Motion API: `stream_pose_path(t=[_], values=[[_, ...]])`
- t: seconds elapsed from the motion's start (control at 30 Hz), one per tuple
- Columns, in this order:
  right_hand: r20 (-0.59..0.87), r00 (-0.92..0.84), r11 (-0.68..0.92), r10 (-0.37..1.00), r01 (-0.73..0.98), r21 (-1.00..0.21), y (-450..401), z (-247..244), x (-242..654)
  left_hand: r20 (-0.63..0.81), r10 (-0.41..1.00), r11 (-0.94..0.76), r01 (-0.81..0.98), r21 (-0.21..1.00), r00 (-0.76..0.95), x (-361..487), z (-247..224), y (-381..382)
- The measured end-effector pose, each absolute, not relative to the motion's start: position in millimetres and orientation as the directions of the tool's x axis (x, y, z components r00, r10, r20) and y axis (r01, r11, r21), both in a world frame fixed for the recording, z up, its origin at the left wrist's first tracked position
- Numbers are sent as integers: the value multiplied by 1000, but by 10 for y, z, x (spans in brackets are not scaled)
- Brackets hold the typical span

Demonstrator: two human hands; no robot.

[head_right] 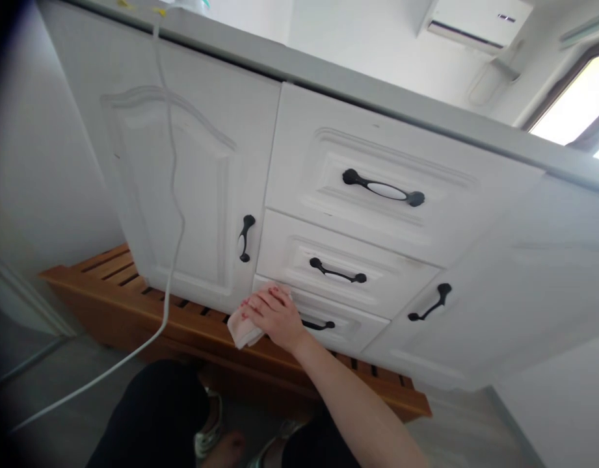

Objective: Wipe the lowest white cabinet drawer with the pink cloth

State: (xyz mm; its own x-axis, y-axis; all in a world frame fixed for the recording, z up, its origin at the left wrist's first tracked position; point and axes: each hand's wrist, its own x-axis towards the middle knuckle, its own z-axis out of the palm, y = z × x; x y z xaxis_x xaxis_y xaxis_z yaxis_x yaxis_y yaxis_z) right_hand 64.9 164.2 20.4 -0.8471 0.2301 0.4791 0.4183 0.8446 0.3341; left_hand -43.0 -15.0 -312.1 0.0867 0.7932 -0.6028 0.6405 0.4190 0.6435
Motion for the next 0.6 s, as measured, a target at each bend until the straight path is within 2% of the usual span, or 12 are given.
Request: stream_pose_path(t=[0.13,0.37,0.6], values=[[492,-821,806,289,486,337,1979,-32,265,-590,803,416,627,659,87,-475,-3158,-167],[348,-906,861,241,365,355,2065,-845,418,-594,797,417,608,675,112,-461,-3207,-156],[266,-935,897,236,315,310,1962,-912,1180,-594,790,389,627,675,149,-420,-3216,-192]])
